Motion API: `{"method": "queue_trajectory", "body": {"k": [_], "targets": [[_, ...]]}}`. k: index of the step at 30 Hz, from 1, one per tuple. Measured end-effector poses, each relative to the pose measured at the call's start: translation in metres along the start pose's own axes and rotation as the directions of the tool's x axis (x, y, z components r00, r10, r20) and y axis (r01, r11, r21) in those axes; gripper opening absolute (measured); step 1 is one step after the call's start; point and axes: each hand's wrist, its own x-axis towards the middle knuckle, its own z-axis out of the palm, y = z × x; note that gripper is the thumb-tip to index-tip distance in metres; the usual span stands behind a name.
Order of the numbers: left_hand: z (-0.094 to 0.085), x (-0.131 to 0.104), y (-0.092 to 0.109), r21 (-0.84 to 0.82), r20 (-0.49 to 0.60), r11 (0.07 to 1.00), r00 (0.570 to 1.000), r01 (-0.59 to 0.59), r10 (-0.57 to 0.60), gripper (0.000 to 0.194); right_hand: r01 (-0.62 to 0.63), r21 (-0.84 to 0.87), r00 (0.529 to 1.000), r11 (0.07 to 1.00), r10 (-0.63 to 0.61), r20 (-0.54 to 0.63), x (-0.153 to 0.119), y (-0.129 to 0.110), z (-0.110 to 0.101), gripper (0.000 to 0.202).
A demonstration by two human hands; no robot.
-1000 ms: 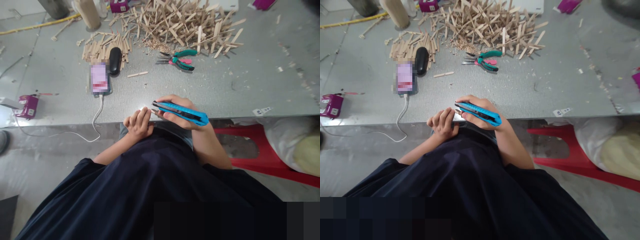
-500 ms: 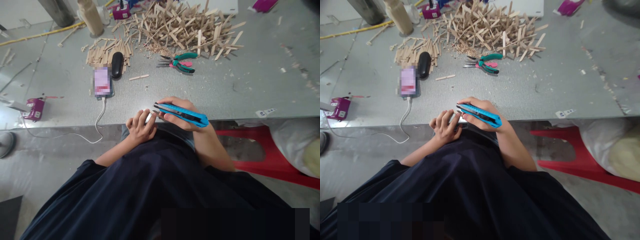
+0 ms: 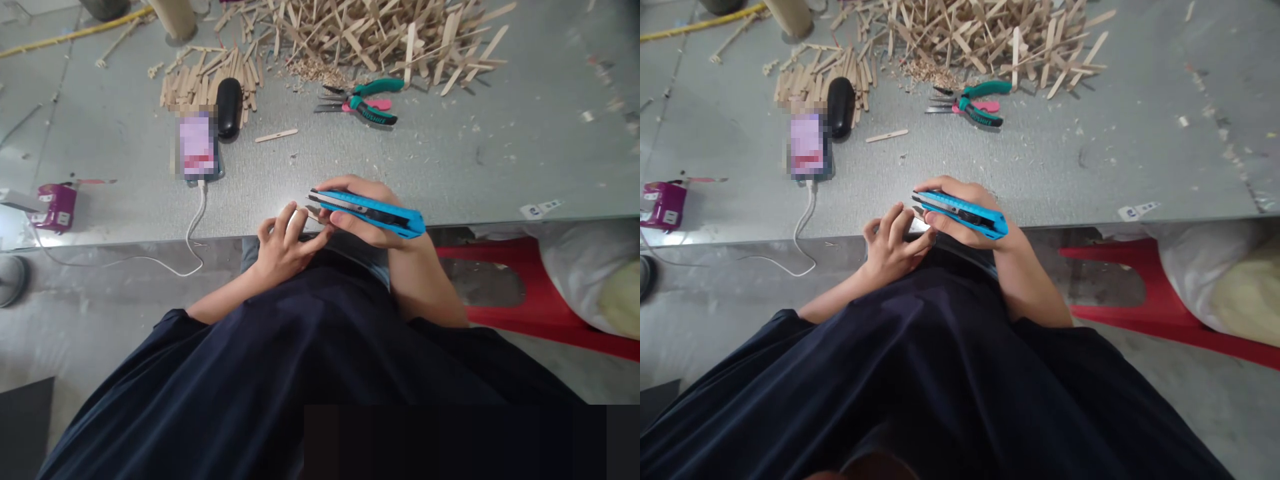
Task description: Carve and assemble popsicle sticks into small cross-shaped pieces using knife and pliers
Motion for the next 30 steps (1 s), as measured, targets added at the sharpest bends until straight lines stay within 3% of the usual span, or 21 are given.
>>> {"method": "queue_trajectory", "body": {"k": [5,11,15,19,22,26,30], "targets": [[-0.003,-0.003,-0.002,-0.035,0.000,0.999,0.999,-0.034,0.034,0.051,-0.035,0.019,0.999,0.999,0.035,-0.005,0.001,-0.004,0.001,0.043],[-0.003,-0.003,-0.001,-0.039,0.119,0.999,0.993,0.016,-0.011,0.041,-0.020,0.019,1.000,1.000,0.019,0.015,0.001,0.000,0.000,0.045],[0.004,-0.006,-0.001,0.004,0.095,1.000,0.995,-0.018,0.018,0.049,-0.015,0.039,1.000,0.999,0.014,0.025,0.002,-0.001,0.001,0.046],[0.014,-0.006,-0.003,-0.006,0.079,1.000,0.997,-0.021,0.021,0.065,-0.004,0.071,0.996,0.997,0.010,-0.087,0.004,-0.003,0.001,0.042],[0.020,-0.007,-0.004,-0.041,0.089,0.999,0.996,0.002,0.001,0.060,-0.044,0.140,0.978,0.989,0.071,-0.196,0.005,-0.001,0.003,0.047],[0.024,-0.010,-0.003,0.009,0.032,1.000,0.999,-0.006,0.006,0.057,-0.139,0.219,0.966,0.966,0.181,-0.184,0.002,0.004,0.006,0.044],[0.025,-0.012,-0.003,0.015,0.068,1.000,0.998,0.004,-0.005,0.065,-0.116,0.045,0.978,0.992,0.122,-0.170,-0.001,0.005,0.006,0.034]]}}
